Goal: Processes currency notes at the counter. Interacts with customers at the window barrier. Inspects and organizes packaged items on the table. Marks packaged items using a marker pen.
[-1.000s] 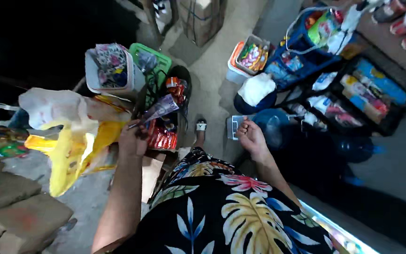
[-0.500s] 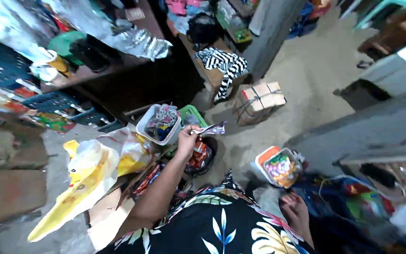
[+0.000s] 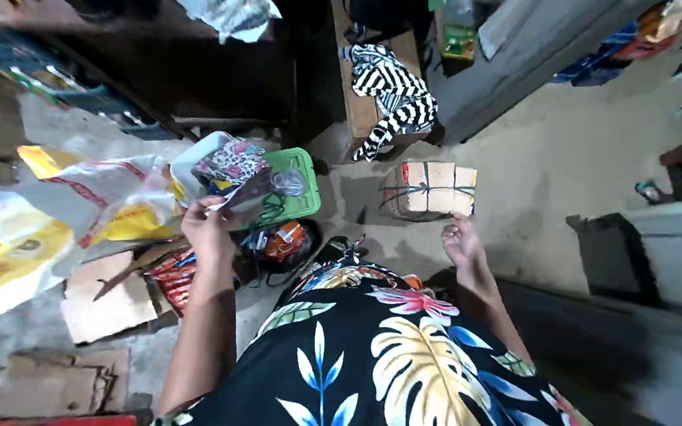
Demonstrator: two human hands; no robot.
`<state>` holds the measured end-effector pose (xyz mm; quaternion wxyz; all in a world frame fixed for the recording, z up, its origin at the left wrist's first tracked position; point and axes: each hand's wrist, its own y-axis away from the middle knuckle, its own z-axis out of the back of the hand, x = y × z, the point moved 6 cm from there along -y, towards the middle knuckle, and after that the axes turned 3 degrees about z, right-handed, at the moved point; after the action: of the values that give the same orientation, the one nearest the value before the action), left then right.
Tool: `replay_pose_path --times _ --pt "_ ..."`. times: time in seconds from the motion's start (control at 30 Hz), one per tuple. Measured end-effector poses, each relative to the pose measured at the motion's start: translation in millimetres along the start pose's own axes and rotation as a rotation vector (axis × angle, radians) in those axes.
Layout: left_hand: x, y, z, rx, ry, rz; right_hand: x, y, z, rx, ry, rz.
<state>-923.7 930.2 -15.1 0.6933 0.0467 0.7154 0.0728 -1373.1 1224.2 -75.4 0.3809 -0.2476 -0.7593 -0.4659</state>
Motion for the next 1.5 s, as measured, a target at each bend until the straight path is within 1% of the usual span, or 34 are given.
replay_pose_path --times 0.1,0.17,0.27,0.37,0.47,0.57,0.63,0.7,0.73,0.83,0.9,1.0,1.1,1.2,1.27,1.37,1.43,1.5 --pt "0 -3 -1 -0.117 0.030 0.013 26 -58 -60 0.143 0.068 -0.022" --pt "2 -13 -3 -0.192 0.027 0.019 36 -93 -103 0.190 0.117 -0.054" --pt "-9 -39 -19 -0.344 0.007 0.026 45 -150 -168 0.267 0.179 -0.090" --pt "-22 -82 -37 -0.426 -0.007 -0.010 49 -202 -223 0.340 0.238 -0.106" --pt "-37 -124 -65 -0.462 0.016 -0.035 66 -255 -262 0.309 0.252 -0.115" --pt "-71 -157 -86 -0.412 -0.004 -0.179 76 -297 -287 0.252 0.246 -0.118" --pt "-96 -168 -94 -0.396 -0.023 -0.290 82 -320 -307 0.205 0.270 -0.135" --pt "-114 -170 -94 -0.475 -0.027 -0.362 84 -343 -333 0.181 0.311 -0.154" --pt "-120 -166 -91 -0.533 -0.043 -0.365 84 -352 -351 0.192 0.347 -0.156" --pt "-118 -151 -75 -0.727 -0.095 -0.303 82 -383 -425 0.311 0.505 -0.118" --pt "-115 -139 -76 -0.875 -0.089 -0.219 77 -404 -487 0.467 0.623 -0.047" --pt "-118 -139 -101 -1.093 -0.021 -0.095 69 -429 -585 0.724 0.798 0.070" --pt "-113 -173 -135 -1.228 0.034 -0.125 63 -455 -685 0.977 0.999 0.288" --pt "-101 -228 -169 -1.299 0.047 -0.155 59 -486 -784 1.162 1.264 0.593" --pt "-119 -259 -201 -1.282 0.039 -0.175 51 -498 -836 1.293 1.405 0.758" --pt "-150 -287 -236 -1.226 -0.101 -0.309 39 -505 -908 1.409 1.529 0.918" --pt "-161 -291 -252 -1.277 -0.117 -0.336 22 -511 -944 1.459 1.584 0.993" --pt "-165 -289 -270 -1.375 -0.089 -0.291 7 -514 -968 1.507 1.613 1.025"
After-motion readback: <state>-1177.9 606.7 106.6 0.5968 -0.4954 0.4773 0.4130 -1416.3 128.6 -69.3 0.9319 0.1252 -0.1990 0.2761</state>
